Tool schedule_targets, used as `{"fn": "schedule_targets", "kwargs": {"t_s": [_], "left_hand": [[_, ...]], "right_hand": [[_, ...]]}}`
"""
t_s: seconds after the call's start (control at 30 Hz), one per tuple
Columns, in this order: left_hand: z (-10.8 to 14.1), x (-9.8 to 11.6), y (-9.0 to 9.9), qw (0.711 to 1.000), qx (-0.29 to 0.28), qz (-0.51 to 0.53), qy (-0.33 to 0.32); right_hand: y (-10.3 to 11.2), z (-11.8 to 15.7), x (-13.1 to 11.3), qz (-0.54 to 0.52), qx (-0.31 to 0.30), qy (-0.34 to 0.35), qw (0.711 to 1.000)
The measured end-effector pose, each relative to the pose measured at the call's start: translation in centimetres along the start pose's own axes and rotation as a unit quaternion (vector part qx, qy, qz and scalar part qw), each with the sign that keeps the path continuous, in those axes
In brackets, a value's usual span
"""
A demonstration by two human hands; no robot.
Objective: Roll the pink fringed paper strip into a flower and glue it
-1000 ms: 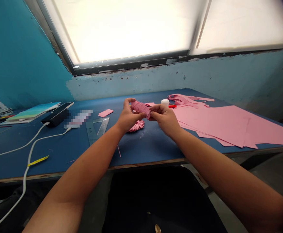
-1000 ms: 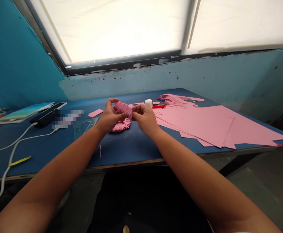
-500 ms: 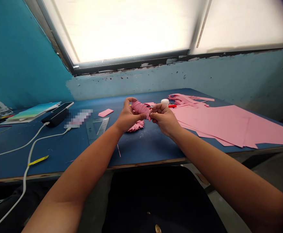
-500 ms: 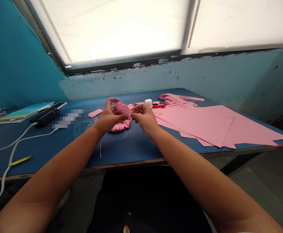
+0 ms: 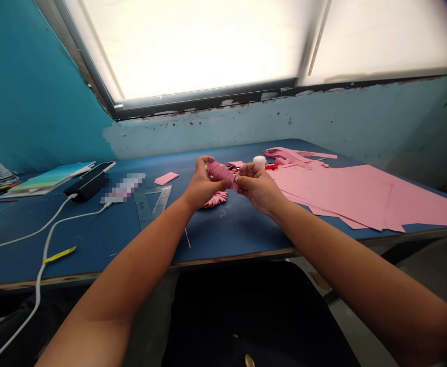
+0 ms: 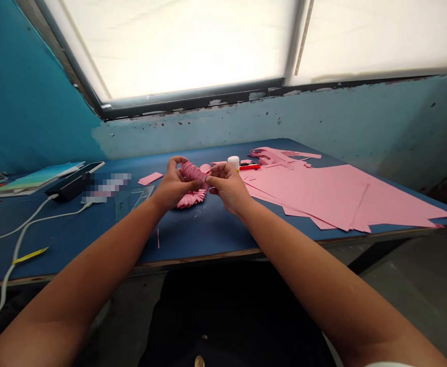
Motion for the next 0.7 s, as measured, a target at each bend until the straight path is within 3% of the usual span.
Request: {"fn": "schedule_targets", "kwargs": {"t_s": [0.17,0.33,0.47,0.6,0.7], "left_hand": [[-0.4,-0.9,-0.5,0.999,-0.023,0.039,0.026],[-0.8,-1.2,0.6,0.997,0.016,0.063,0.040],[-0.7,-1.1,0.5,0.996,0.011,0.072,0.050],[-0.6,-1.1,0.1,0.997,0.002,0.067,0.041],[-0.6,-0.9,0.0,0.999,0.010,0.034,0.018]], "right_hand": [[-0.4,-0.1,0.0,-0.009,-0.012,-0.002,1.000],[0.0,-0.3,-0.2,-0.033,0.017,0.006,0.999],[0.1,-0.4,-0.5,0.001,0.014,0.034,0.999],[0.0,-0.5,-0.9,0.039,0.009,0.072,0.997],[-0.1,-0.4,-0.5,0.029,0.004,0.046,0.998]]}}
Point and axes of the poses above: each hand's wrist, its own z-axis away from the middle knuckle, its own y-axis out of the back of the hand, x = y × z, the point moved 8 cm from there along -z, towards the middle knuckle, and after that the axes turned 15 degrees about y, right-handed, at the moved point
